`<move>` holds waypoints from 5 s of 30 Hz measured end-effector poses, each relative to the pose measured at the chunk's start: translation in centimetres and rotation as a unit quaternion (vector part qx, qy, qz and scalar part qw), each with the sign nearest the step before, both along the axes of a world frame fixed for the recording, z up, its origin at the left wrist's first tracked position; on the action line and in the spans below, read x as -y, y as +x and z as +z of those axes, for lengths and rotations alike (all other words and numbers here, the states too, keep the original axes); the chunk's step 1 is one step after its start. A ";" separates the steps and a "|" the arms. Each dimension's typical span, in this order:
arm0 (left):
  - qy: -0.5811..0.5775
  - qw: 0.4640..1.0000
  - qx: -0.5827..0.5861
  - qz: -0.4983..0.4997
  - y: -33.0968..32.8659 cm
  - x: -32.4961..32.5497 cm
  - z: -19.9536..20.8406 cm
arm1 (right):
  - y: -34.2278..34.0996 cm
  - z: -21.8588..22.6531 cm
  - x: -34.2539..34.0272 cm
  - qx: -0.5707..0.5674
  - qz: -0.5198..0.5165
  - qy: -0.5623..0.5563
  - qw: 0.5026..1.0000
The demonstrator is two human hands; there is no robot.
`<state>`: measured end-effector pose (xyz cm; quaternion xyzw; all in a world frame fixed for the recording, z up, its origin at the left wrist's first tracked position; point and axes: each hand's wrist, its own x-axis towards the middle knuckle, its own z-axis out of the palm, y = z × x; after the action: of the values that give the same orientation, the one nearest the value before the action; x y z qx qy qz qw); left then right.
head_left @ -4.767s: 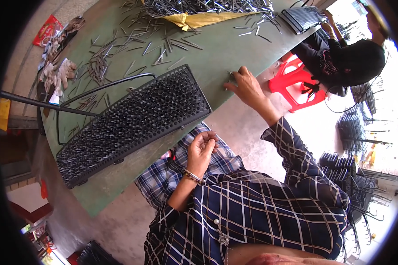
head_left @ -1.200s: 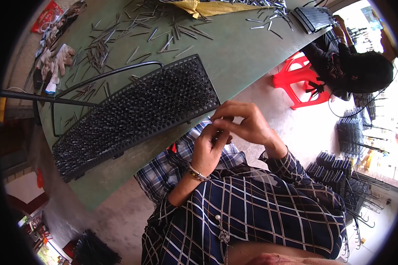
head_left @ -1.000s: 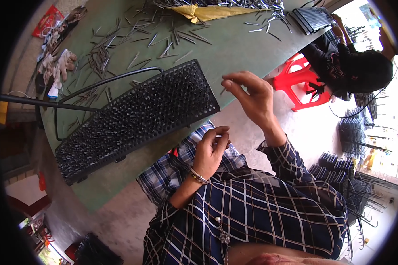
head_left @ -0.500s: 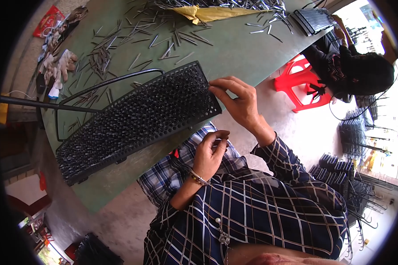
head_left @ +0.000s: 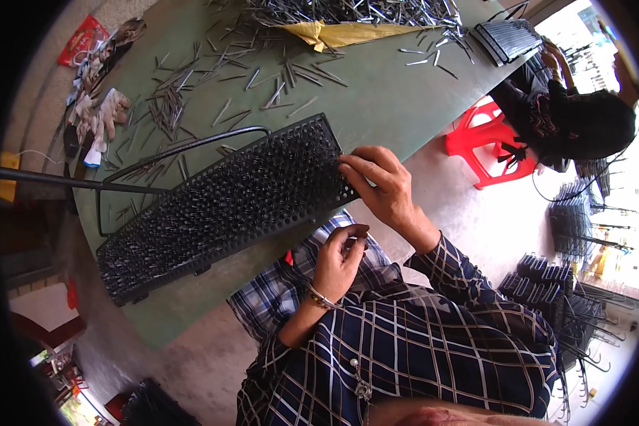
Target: Inserting small metal pins into the holes of a perforated metal grate.
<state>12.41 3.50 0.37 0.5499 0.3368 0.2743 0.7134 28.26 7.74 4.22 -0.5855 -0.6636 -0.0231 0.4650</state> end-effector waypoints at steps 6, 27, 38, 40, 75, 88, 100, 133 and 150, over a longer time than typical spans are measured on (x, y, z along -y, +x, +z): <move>0.017 1.000 -0.011 0.014 -0.3 -0.2 -0.7 | -0.2 0.1 0.0 -0.032 0.006 -0.041 0.999; -0.063 0.995 -0.039 0.067 -4.3 0.6 -1.2 | 6.8 -4.7 -15.8 0.069 -0.123 -0.154 0.978; -0.066 0.994 -0.036 0.074 -4.5 0.8 -0.8 | 8.7 -4.4 -14.7 0.008 -0.070 -0.215 0.974; -0.064 0.993 -0.042 0.089 -5.4 0.8 -1.1 | 7.0 -2.8 -13.2 -0.108 -0.013 -0.267 0.958; -0.291 0.946 0.140 0.027 -4.6 2.5 2.0 | -1.9 1.0 3.2 -0.117 0.019 -0.096 0.988; -0.218 0.970 0.105 -0.011 -4.5 2.4 1.7 | -1.4 -0.5 2.9 0.076 0.039 -0.048 0.995; -0.126 0.986 0.089 -0.064 -3.9 2.3 3.3 | -3.1 4.4 5.5 -0.391 0.195 -0.372 0.819; -0.211 0.942 0.151 0.212 -7.6 -3.9 9.6 | 1.2 0.1 -4.9 0.062 0.052 0.019 0.997; 0.341 0.845 -0.109 0.397 -2.8 -25.3 12.2 | 1.0 0.8 -2.7 -0.140 0.010 -0.108 0.984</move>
<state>9.58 28.76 12.54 0.6044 0.4874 0.5695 0.2699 29.30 10.42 4.98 -0.6231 -0.5960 0.1355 0.4880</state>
